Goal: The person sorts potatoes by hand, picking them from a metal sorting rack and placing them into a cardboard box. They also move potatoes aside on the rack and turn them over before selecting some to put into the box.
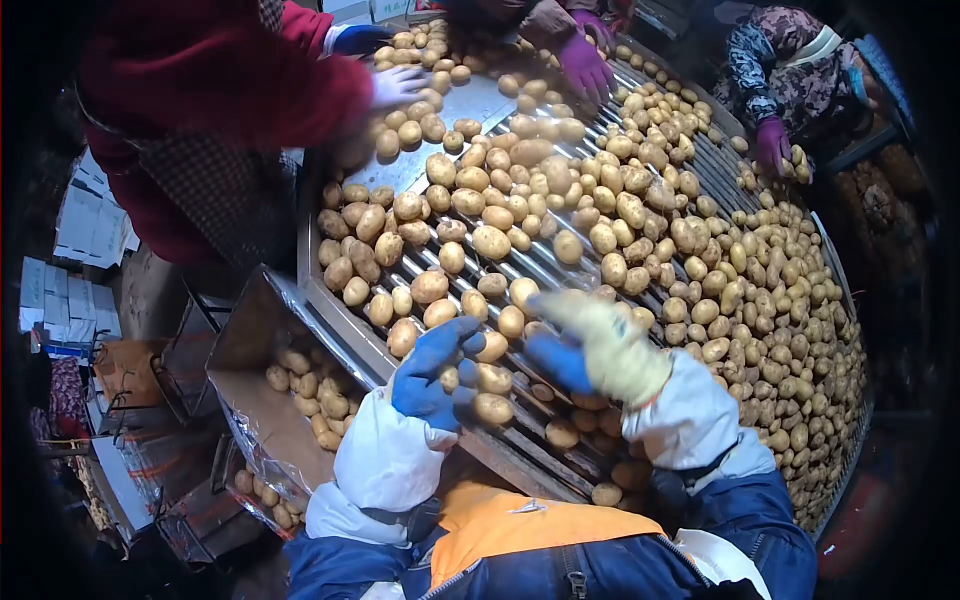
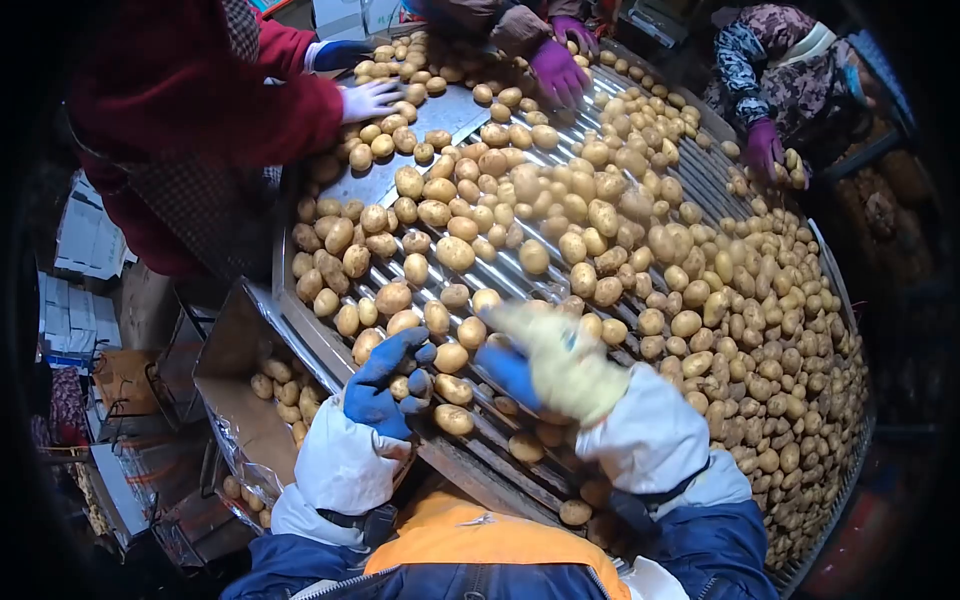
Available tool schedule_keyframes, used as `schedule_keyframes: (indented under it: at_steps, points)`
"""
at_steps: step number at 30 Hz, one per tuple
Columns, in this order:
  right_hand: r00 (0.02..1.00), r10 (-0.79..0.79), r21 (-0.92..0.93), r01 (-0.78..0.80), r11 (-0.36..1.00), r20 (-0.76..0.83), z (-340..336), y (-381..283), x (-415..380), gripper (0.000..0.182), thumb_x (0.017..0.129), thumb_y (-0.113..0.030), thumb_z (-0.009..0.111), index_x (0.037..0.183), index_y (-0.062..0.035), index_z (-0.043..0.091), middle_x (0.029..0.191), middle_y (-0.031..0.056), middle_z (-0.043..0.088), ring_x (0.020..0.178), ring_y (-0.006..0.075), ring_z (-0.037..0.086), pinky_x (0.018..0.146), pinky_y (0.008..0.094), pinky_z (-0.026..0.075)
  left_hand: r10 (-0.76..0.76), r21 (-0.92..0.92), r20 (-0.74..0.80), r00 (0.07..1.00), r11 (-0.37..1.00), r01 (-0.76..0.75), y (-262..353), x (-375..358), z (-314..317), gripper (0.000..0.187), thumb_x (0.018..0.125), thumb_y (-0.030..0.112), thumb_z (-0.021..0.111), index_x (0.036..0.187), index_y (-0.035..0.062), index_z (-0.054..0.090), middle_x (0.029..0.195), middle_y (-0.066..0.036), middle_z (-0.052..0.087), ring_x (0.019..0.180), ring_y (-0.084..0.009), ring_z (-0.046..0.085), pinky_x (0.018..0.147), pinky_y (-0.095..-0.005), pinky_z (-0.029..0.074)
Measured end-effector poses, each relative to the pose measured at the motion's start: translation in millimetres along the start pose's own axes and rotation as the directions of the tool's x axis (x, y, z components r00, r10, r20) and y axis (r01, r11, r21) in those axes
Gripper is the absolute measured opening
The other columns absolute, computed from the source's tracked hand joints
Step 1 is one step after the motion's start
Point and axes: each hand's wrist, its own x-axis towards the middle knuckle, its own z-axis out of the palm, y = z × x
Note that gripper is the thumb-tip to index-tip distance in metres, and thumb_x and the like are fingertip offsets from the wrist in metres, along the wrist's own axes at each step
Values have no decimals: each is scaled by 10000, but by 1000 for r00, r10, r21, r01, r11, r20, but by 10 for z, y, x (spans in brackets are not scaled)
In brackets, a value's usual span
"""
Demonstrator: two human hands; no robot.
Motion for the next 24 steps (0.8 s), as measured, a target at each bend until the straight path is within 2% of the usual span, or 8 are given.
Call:
schedule_keyframes:
  at_steps: [1,4,6,9,14,19,22,24]
  points:
    - [987,156,-11,-156,988,-42,-179,-17,145,377,924,-187,753,1253,-17,684,994,174,740,918,297,739,800,386,586,-13,20,-106,994,1000,16,53,-27,114,476,1045,394,604,1423,106,571,1179,-57,664,907,-174,662,739,-296,552]
    - [991,35,-461,-92,883,-130,-222,685,678,362,913,-269,718,1197,-46,694,1044,204,730,1003,396,692,862,484,553,-200,-99,-195,960,978,184,-29,170,-145,490,1018,506,620,1288,98,641,1079,-25,664,832,-147,632,643,-289,519]
    - [967,220,-689,-74,721,126,-68,958,981,315,921,-269,698,1178,-86,706,1080,190,734,1043,368,700,873,507,513,-284,-109,-175,943,957,268,-80,215,-219,538,1002,610,594,1166,103,664,1032,-9,668,703,-123,583,608,-300,495]
    - [924,379,-786,-201,584,44,195,991,1264,237,917,-271,698,1074,-95,718,1079,181,742,1057,329,707,896,500,485,-286,-80,-163,944,958,276,-85,265,-132,567,1011,619,571,1166,79,653,997,-40,663,723,-143,618,588,-310,495]
    - [902,427,-644,-293,707,58,50,893,1001,220,910,-291,674,1007,-113,757,1079,124,760,1103,298,694,929,488,452,-267,-58,-86,960,963,263,-231,365,-135,610,1031,598,546,1372,93,567,1203,-56,638,893,-202,625,649,-348,522]
    - [971,174,86,-162,983,-164,98,249,450,244,870,-252,755,1032,-70,752,785,120,727,708,288,728,679,405,578,-238,-203,-77,968,954,219,-275,323,117,574,1041,553,556,1445,146,556,1293,-53,634,944,-226,632,696,-327,521]
    - [987,-155,-52,153,987,-37,-22,-253,324,420,894,-300,774,1198,-18,705,950,201,727,887,328,733,805,406,573,-206,-319,-51,977,930,180,-311,314,86,565,1055,527,535,1479,152,543,1337,-57,639,980,-235,642,689,-313,505]
    - [998,61,119,-60,991,-6,-80,-20,456,508,899,-313,785,1277,6,667,1042,233,722,971,348,723,863,414,565,-149,-206,20,989,967,150,-291,261,91,542,1072,460,527,1522,159,500,1391,-51,609,1066,-231,628,749,-309,528]
